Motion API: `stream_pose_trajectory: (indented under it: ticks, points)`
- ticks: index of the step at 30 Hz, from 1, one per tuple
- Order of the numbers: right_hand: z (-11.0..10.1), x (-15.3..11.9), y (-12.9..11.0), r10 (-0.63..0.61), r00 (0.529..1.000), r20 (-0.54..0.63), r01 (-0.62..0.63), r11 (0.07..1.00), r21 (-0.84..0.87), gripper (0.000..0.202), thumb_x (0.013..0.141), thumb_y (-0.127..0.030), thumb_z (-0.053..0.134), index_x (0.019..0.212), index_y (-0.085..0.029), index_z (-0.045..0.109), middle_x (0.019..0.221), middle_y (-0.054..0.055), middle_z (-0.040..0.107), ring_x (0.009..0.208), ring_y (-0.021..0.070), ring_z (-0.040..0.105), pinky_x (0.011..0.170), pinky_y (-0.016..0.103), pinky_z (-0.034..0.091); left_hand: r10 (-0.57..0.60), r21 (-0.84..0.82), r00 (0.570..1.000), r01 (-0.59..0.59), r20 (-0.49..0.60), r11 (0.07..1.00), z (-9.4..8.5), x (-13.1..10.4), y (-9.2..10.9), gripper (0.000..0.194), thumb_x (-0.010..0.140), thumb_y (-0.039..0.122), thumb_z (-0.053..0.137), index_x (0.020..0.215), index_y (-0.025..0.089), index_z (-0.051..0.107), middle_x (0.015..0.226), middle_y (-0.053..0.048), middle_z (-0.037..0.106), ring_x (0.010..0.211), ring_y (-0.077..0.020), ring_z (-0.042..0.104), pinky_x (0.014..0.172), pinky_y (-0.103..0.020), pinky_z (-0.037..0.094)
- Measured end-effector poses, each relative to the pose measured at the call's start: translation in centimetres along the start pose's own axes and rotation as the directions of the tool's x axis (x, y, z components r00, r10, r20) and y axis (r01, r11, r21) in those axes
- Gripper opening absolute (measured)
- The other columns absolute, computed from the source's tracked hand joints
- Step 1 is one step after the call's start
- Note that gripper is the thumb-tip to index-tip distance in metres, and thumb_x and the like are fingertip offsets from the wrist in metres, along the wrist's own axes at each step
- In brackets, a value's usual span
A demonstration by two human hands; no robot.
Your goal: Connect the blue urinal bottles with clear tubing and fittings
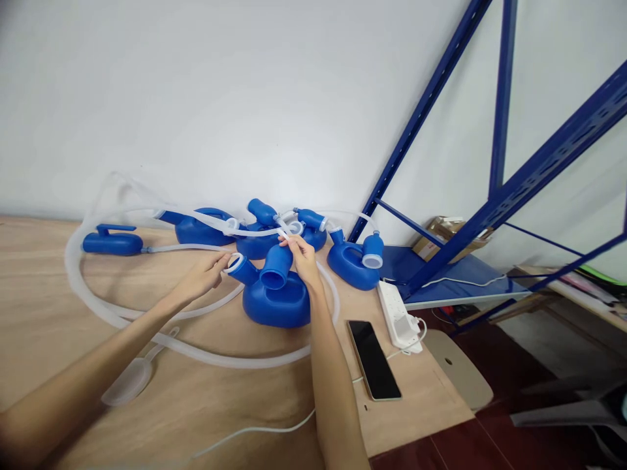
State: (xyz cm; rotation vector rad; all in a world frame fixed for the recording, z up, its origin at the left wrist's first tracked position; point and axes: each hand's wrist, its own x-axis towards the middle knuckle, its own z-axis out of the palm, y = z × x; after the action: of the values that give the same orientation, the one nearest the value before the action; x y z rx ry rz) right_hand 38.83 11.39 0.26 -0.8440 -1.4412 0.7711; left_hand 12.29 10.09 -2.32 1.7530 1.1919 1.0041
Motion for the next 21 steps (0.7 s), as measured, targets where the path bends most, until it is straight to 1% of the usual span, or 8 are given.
stream_pose_trajectory:
  ticks: [2, 5, 9, 11, 13, 15, 18, 21]
  points:
    - [0.2, 0.0, 1.0, 0.029, 0.999, -0.021, -0.027, 0.997, 0.069, 0.052, 0.083, -0.073, 0.071, 0.077, -0.022, 0.074, 0.118, 0.008, 0.074, 0.122, 0.0284, 0.064, 0.11, 0.039, 0.047, 0.002, 0.034, 1.0, -0.003, 0.005, 0.999, 0.5, -0.2, -0.2, 0.061, 0.098, 0.066, 0.034, 0.103, 0.017, 0.07, 0.078, -0.004, 0.067, 0.059, -0.0181, 0.057, 0.067, -0.032, 0.05]
    - [0.5, -0.1, 1.6, 0.099, 0.995, -0.004, -0.098, 0.987, 0.124, 0.052, 0.081, -0.074, 0.072, 0.077, -0.022, 0.069, 0.123, 0.008, 0.073, 0.125, 0.0274, 0.063, 0.107, 0.036, 0.05, -0.003, 0.077, 1.0, 0.003, 0.006, 0.997, 1.0, -0.5, -0.3, 0.065, 0.1, 0.069, 0.027, 0.104, 0.018, 0.067, 0.079, -0.005, 0.068, 0.068, -0.0217, 0.063, 0.079, -0.036, 0.052]
    - [0.4, 0.0, 2.1, 0.231, 0.971, 0.061, -0.238, 0.958, 0.16, 0.048, 0.077, -0.068, 0.079, 0.079, -0.021, 0.067, 0.118, 0.007, 0.075, 0.113, 0.0238, 0.068, 0.095, 0.033, 0.055, -0.002, 0.108, 0.999, -0.003, 0.041, 0.994, 1.0, -0.7, -0.2, 0.067, 0.099, 0.071, 0.032, 0.126, 0.017, 0.062, 0.112, -0.011, 0.073, 0.078, -0.024, 0.069, 0.09, -0.042, 0.055]
    - [0.4, 0.1, 2.4, 0.293, 0.952, 0.088, -0.304, 0.939, 0.159, 0.047, 0.077, -0.065, 0.08, 0.079, -0.02, 0.067, 0.109, 0.007, 0.076, 0.102, 0.0215, 0.07, 0.085, 0.03, 0.056, 0.027, 0.115, 0.997, -0.035, 0.072, 0.993, 0.9, -0.7, -0.2, 0.066, 0.099, 0.068, 0.036, 0.137, 0.019, 0.057, 0.134, -0.013, 0.068, 0.101, -0.028, 0.071, 0.102, -0.044, 0.052]
    - [0.4, 0.1, 2.6, 0.342, 0.933, 0.108, -0.356, 0.922, 0.154, 0.047, 0.079, -0.065, 0.079, 0.083, -0.019, 0.07, 0.098, 0.007, 0.075, 0.093, 0.0198, 0.07, 0.078, 0.028, 0.055, 0.082, 0.122, 0.991, -0.094, 0.106, 0.988, 0.7, -0.6, -0.3, 0.062, 0.1, 0.064, 0.037, 0.142, 0.022, 0.055, 0.148, -0.011, 0.06, 0.129, -0.0305, 0.062, 0.115, -0.046, 0.045]
    - [0.4, 0.0, 2.7, 0.382, 0.916, 0.125, -0.399, 0.904, 0.153, 0.05, 0.082, -0.068, 0.075, 0.088, -0.018, 0.074, 0.09, 0.006, 0.074, 0.086, 0.0185, 0.07, 0.075, 0.028, 0.055, 0.162, 0.14, 0.975, -0.184, 0.153, 0.973, 0.4, -0.6, -0.4, 0.058, 0.101, 0.059, 0.037, 0.144, 0.023, 0.054, 0.156, -0.009, 0.055, 0.143, -0.03, 0.051, 0.123, -0.046, 0.038]
    - [0.6, -0.4, 2.4, 0.414, 0.89, 0.192, -0.444, 0.882, 0.154, 0.053, 0.084, -0.071, 0.072, 0.097, -0.02, 0.076, 0.093, 0.005, 0.074, 0.088, 0.0183, 0.07, 0.077, 0.028, 0.056, 0.29, 0.145, 0.928, -0.328, 0.233, 0.933, -0.2, -1.0, -0.4, 0.048, 0.103, 0.052, 0.036, 0.133, 0.021, 0.059, 0.156, -0.011, 0.055, 0.142, -0.0287, 0.052, 0.123, -0.045, 0.038]
    - [0.8, -0.7, 1.7, 0.406, 0.863, 0.3, -0.468, 0.867, 0.173, 0.053, 0.084, -0.068, 0.074, 0.113, -0.024, 0.074, 0.108, 0.007, 0.076, 0.098, 0.0208, 0.072, 0.083, 0.031, 0.058, 0.36, 0.146, 0.878, -0.42, 0.315, 0.896, -0.8, -1.5, -0.2, 0.036, 0.103, 0.044, 0.04, 0.117, 0.021, 0.064, 0.137, -0.009, 0.067, 0.128, -0.0266, 0.061, 0.114, -0.041, 0.045]
